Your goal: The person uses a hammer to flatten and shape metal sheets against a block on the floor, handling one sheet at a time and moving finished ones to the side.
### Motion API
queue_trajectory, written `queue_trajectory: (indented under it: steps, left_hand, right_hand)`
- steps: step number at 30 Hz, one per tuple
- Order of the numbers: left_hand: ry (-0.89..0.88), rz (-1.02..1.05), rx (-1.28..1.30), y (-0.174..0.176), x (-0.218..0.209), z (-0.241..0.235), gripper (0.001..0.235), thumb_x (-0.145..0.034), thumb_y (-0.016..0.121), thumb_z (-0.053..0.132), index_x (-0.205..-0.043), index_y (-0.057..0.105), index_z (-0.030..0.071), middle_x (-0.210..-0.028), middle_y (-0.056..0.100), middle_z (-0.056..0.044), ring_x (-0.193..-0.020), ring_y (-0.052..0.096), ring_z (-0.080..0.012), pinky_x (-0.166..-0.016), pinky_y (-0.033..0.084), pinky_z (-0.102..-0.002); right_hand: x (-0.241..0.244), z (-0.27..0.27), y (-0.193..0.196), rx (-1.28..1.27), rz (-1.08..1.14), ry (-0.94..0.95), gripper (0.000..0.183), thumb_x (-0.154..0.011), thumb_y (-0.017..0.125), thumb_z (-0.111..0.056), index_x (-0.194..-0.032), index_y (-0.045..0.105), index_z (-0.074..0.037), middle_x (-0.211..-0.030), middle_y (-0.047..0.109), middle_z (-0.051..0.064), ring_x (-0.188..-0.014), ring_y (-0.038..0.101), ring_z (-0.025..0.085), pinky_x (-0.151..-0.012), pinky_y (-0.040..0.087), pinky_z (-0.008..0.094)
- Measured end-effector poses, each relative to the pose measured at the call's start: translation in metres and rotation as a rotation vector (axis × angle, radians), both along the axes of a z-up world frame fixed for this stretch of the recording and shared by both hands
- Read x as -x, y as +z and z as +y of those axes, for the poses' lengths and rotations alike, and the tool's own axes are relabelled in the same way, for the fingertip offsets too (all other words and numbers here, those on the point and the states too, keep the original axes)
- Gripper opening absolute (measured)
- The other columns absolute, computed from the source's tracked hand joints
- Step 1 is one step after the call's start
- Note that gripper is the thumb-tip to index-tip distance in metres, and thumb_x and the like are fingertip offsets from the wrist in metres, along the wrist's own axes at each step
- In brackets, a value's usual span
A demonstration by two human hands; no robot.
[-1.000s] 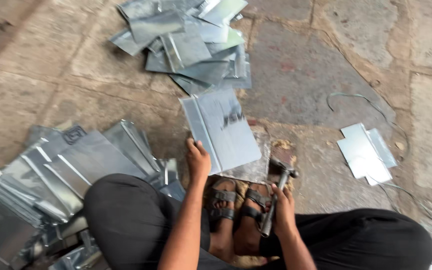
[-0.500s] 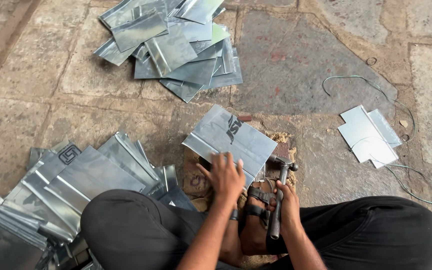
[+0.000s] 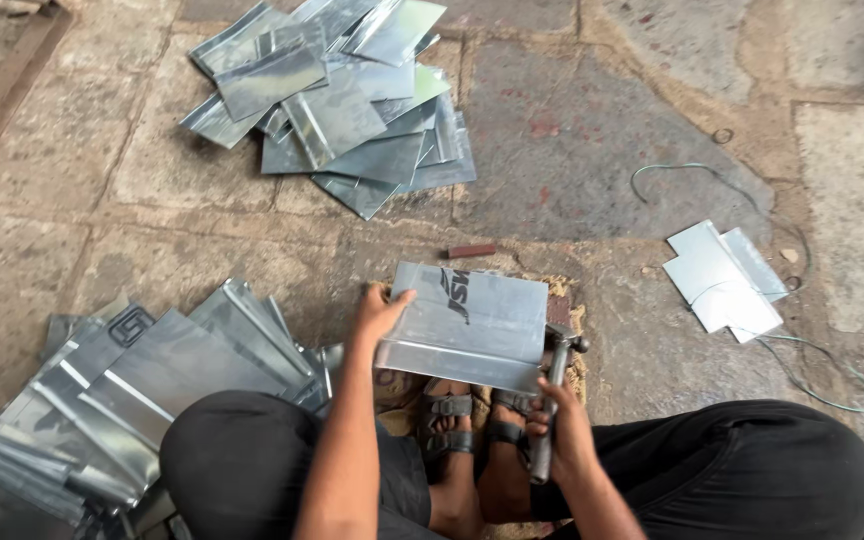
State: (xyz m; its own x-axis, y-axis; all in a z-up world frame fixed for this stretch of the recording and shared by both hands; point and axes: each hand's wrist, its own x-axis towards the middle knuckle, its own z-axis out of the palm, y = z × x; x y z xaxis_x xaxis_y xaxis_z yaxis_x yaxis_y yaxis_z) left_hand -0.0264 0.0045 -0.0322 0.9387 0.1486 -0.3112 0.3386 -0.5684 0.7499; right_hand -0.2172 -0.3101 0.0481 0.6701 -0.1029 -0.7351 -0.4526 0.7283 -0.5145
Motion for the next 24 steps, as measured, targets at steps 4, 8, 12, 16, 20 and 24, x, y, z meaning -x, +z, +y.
queue_trajectory:
  steps: [4, 8, 12, 16, 20, 24]
  left_hand:
    - [0.098, -0.295, 0.083, -0.051, 0.033, -0.008, 0.049, -0.103, 0.061, 0.046, -0.104, 0.072, -0.002, -0.090, 0.074, -0.022, -0.084, 0.073, -0.0385, -0.078, 0.056, -0.046]
    - [0.446, -0.341, 0.077, -0.056, 0.035, -0.024, 0.046, -0.105, 0.054, 0.043, -0.110, 0.071, 0.000, -0.095, 0.074, -0.021, -0.086, 0.072, -0.0399, -0.075, 0.056, -0.049]
    - [0.636, -0.464, -0.098, -0.048, 0.038, -0.049, 0.050, -0.108, 0.057, 0.041, -0.119, 0.060, -0.007, -0.107, 0.071, -0.029, -0.095, 0.070, -0.0449, -0.081, 0.055, -0.051]
    - [0.608, -0.484, -0.049, -0.048, 0.038, -0.080, 0.073, -0.102, 0.059, 0.043, -0.140, 0.039, -0.016, -0.107, 0.069, -0.033, -0.095, 0.071, -0.0455, -0.075, 0.058, -0.049]
    - [0.553, -0.466, 0.110, -0.039, 0.042, -0.083, 0.083, -0.104, 0.055, 0.043, -0.147, 0.021, -0.020, -0.109, 0.067, -0.034, -0.094, 0.073, -0.0417, -0.073, 0.063, -0.044]
    - [0.492, -0.209, 0.110, -0.029, 0.046, -0.077, 0.068, -0.107, 0.054, 0.051, -0.137, 0.038, -0.008, -0.100, 0.073, -0.026, -0.088, 0.078, -0.0346, -0.069, 0.063, -0.042]
  right_hand:
    - [0.003, -0.019, -0.024, -0.118, -0.019, -0.070, 0.040, -0.101, 0.065, -0.010, -0.129, 0.037, -0.004, -0.077, 0.052, 0.002, -0.052, 0.042, 0.005, -0.041, 0.036, 0.018]
    - [-0.003, -0.022, -0.003, 0.343, -0.132, 0.127, 0.046, -0.096, 0.066, -0.006, -0.134, 0.041, 0.002, -0.072, 0.055, 0.004, -0.050, 0.048, 0.009, -0.039, 0.038, 0.025]
    - [0.016, -0.003, 0.044, 1.133, -0.255, 0.319, 0.070, -0.091, 0.065, -0.012, -0.154, 0.036, -0.009, -0.076, 0.067, 0.006, -0.056, 0.064, 0.012, -0.043, 0.049, 0.029]
    - [0.017, 0.002, 0.073, 1.361, -0.392, 0.409, 0.073, -0.089, 0.070, -0.016, -0.153, 0.037, -0.005, -0.075, 0.073, 0.007, -0.054, 0.068, 0.013, -0.044, 0.051, 0.028]
    - [0.019, 0.023, 0.071, 1.231, -0.234, 0.624, 0.060, -0.092, 0.071, -0.019, -0.148, 0.049, -0.007, -0.072, 0.072, 0.011, -0.051, 0.065, 0.016, -0.043, 0.047, 0.031]
    - [0.017, 0.044, 0.063, 1.153, -0.185, 0.767, 0.065, -0.089, 0.072, -0.020, -0.148, 0.048, -0.008, -0.069, 0.068, 0.005, -0.049, 0.065, 0.014, -0.040, 0.048, 0.031]
